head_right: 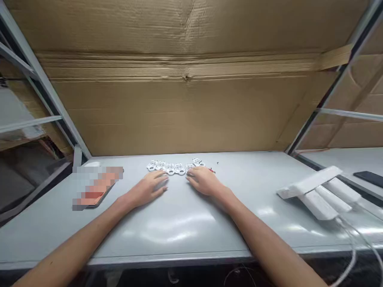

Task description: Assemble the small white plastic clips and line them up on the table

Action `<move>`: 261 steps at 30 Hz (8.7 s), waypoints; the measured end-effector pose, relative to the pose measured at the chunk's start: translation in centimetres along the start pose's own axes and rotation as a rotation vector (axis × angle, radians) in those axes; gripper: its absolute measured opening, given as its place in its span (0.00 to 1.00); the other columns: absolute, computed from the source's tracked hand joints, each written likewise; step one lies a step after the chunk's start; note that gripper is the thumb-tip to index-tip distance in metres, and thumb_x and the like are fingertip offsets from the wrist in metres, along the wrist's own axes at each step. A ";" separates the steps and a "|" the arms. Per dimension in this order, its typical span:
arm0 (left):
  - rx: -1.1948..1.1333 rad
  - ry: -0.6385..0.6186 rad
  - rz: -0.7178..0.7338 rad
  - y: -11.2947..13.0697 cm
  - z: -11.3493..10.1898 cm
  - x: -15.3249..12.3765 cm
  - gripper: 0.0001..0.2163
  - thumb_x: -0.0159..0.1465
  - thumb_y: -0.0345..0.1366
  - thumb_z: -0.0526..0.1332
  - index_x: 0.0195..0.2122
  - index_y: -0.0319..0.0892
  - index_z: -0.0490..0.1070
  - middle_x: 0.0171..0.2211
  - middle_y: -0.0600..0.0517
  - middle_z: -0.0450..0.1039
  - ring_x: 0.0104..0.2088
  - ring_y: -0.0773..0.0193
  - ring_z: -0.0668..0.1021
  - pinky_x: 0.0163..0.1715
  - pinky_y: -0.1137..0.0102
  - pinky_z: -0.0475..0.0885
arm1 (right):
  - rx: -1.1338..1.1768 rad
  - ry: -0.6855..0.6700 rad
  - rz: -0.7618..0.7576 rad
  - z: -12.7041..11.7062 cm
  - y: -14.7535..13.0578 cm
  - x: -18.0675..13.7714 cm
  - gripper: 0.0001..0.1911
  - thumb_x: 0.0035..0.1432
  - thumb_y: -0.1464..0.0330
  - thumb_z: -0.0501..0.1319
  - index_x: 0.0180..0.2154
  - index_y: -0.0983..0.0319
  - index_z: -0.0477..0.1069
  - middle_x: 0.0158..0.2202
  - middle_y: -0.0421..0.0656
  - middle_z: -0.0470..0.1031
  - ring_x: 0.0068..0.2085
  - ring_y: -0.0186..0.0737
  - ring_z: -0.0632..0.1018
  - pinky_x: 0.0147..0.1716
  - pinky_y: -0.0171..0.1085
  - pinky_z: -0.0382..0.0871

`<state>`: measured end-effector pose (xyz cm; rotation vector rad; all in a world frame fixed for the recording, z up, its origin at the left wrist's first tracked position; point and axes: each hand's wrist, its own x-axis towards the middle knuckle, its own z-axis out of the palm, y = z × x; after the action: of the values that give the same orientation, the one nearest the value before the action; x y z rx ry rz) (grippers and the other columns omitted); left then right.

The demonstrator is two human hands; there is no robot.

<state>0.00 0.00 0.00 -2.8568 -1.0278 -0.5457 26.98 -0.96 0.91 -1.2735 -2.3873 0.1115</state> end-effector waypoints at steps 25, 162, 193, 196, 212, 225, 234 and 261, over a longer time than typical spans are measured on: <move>-0.050 0.024 -0.032 0.0 -0.2 -0.3 0.12 0.70 0.38 0.54 0.50 0.44 0.72 0.51 0.44 0.71 0.50 0.53 0.74 0.50 0.59 0.71 | 0.004 -0.044 0.031 -1.5 2.0 -0.3 0.14 0.60 0.63 0.59 0.47 0.57 0.74 0.47 0.50 0.75 0.45 0.50 0.76 0.39 0.44 0.72; -0.005 -0.175 -0.364 -1.4 -1.0 -0.3 0.26 0.70 0.49 0.49 0.63 0.39 0.60 0.68 0.40 0.54 0.68 0.47 0.57 0.65 0.53 0.54 | -0.144 -0.083 0.074 1.9 -0.2 0.6 0.31 0.68 0.56 0.50 0.62 0.71 0.61 0.65 0.58 0.61 0.65 0.55 0.63 0.64 0.49 0.55; 0.037 -0.111 -0.311 -0.9 -1.9 -0.3 0.20 0.71 0.45 0.48 0.56 0.42 0.68 0.59 0.45 0.69 0.61 0.48 0.68 0.60 0.54 0.62 | -0.064 0.005 0.162 -0.3 3.8 0.0 0.21 0.68 0.62 0.48 0.57 0.60 0.68 0.59 0.51 0.69 0.58 0.52 0.71 0.56 0.51 0.65; 0.024 -0.071 -0.311 -0.7 -2.2 -0.2 0.19 0.70 0.45 0.47 0.52 0.43 0.71 0.55 0.46 0.73 0.56 0.50 0.73 0.56 0.56 0.67 | -0.100 -0.073 0.132 -0.9 2.7 -0.1 0.17 0.67 0.64 0.48 0.48 0.60 0.72 0.48 0.50 0.76 0.46 0.49 0.77 0.46 0.47 0.70; -0.018 -0.034 -0.269 -0.9 -2.0 -0.3 0.18 0.70 0.45 0.49 0.51 0.44 0.72 0.55 0.45 0.73 0.55 0.51 0.73 0.56 0.56 0.68 | 0.004 -0.009 0.149 -0.2 4.2 -0.3 0.28 0.63 0.62 0.54 0.64 0.59 0.59 0.65 0.50 0.61 0.63 0.53 0.65 0.61 0.52 0.61; 0.003 -0.028 -0.269 -0.7 -1.8 -0.2 0.19 0.70 0.45 0.50 0.54 0.41 0.71 0.58 0.42 0.68 0.59 0.48 0.70 0.58 0.55 0.66 | 0.203 0.158 0.056 -1.7 0.9 0.0 0.26 0.62 0.58 0.60 0.59 0.57 0.63 0.57 0.49 0.71 0.56 0.51 0.73 0.53 0.48 0.69; -0.153 -0.007 -0.037 1.5 -1.9 0.1 0.16 0.69 0.44 0.55 0.53 0.43 0.71 0.52 0.44 0.73 0.53 0.52 0.74 0.54 0.60 0.69 | 0.226 -0.036 -0.208 1.3 -3.5 0.1 0.23 0.61 0.60 0.62 0.56 0.60 0.67 0.52 0.52 0.72 0.51 0.49 0.74 0.49 0.47 0.71; -0.151 0.016 0.000 0.9 -0.1 0.3 0.16 0.69 0.46 0.58 0.53 0.45 0.70 0.56 0.45 0.71 0.59 0.51 0.70 0.58 0.55 0.65 | 0.142 0.139 -0.169 2.2 -2.6 0.4 0.12 0.66 0.72 0.52 0.41 0.61 0.76 0.39 0.49 0.80 0.40 0.45 0.78 0.41 0.43 0.72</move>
<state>0.76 -0.53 0.31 -2.9760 -1.0268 -0.6725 23.81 -1.83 -0.25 -0.9781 -2.3110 0.1344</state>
